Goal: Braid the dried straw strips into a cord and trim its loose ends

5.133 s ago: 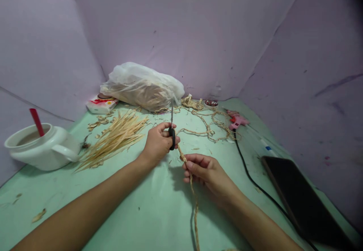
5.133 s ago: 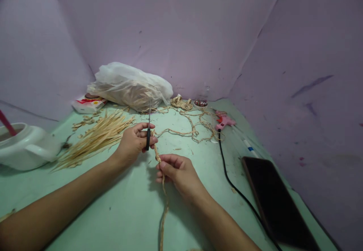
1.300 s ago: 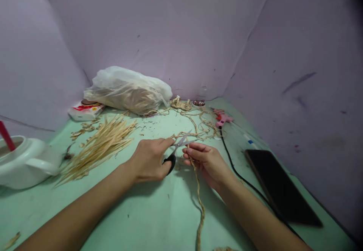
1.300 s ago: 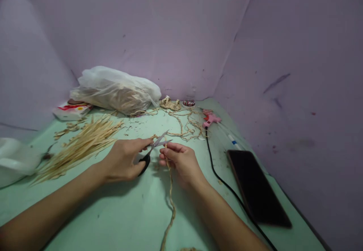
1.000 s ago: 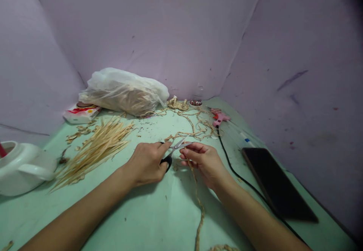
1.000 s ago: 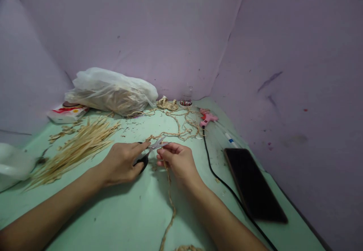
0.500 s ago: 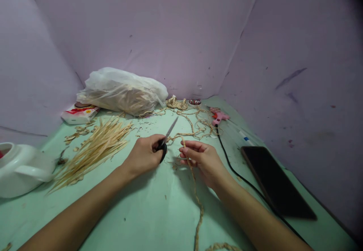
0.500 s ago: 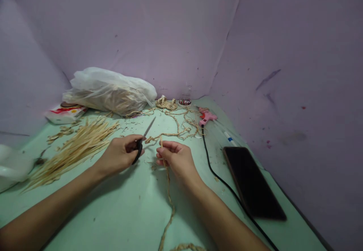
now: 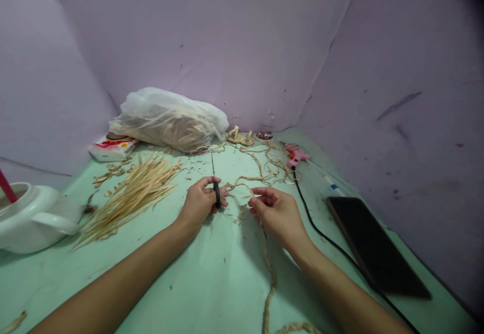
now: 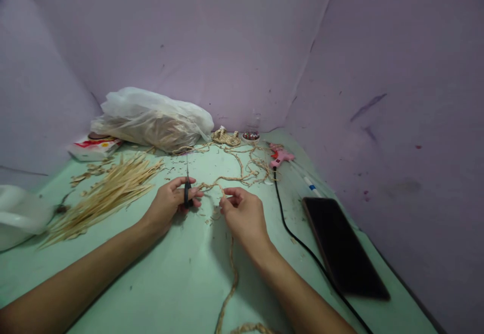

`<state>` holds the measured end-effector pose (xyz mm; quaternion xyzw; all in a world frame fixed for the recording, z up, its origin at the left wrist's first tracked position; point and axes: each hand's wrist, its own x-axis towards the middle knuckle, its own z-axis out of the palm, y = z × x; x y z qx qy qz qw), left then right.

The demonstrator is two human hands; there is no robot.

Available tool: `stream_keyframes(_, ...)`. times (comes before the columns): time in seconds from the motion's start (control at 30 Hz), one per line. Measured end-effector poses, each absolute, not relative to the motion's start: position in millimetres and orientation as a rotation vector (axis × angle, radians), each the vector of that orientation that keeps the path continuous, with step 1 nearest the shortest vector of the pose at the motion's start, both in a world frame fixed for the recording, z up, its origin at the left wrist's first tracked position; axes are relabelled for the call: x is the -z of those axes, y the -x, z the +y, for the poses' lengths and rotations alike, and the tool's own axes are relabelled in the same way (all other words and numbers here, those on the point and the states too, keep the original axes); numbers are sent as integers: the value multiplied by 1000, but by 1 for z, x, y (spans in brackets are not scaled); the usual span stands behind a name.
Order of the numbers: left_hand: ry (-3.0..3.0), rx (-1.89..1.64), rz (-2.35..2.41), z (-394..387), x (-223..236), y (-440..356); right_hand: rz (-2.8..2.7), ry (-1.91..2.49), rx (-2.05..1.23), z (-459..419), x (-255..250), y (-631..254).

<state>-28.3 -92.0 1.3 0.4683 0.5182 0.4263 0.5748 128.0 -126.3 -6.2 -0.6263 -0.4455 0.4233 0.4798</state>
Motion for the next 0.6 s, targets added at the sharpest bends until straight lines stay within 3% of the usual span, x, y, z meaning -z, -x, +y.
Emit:
stream_keyframes(0.3,-1311,-1177,1101,-82,0,40,-603,1160,-1854,-130,-7,-124)
stream_keyframes(0.6,-1078,-1041,1194,-90,-7,32,-778,1054,-1932,-140,-2,-114)
